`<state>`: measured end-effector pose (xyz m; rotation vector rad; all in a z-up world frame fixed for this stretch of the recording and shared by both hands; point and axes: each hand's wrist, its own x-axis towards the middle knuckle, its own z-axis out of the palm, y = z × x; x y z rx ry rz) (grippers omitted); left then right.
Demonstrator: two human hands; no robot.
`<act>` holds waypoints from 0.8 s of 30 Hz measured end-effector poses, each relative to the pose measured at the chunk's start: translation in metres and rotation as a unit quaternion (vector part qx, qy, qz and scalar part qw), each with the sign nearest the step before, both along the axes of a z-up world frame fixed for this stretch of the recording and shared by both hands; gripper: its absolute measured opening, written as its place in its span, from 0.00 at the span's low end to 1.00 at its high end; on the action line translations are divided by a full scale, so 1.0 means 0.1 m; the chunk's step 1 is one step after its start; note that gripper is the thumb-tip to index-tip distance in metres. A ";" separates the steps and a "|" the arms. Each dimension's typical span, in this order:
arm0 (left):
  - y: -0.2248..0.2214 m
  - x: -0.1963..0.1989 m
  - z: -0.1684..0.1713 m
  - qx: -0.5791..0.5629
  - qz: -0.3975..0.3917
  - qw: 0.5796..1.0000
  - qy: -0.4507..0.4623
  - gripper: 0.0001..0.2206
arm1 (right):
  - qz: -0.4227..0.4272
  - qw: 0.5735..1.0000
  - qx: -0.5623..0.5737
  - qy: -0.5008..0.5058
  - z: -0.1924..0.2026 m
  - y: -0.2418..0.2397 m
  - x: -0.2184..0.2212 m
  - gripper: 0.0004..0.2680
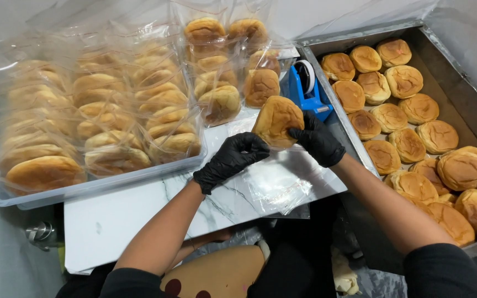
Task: The person is individually packaging burger buns into plastic bags and sealing them using a blue tape dispenser at a packaging station.
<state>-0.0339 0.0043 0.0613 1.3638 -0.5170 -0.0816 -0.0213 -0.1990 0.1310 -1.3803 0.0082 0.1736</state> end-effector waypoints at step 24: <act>0.00 0.23 -0.41 0.085 0.145 0.972 -0.167 0.08 | 0.122 0.923 -0.337 -0.140 0.19 0.02 -0.23 0.15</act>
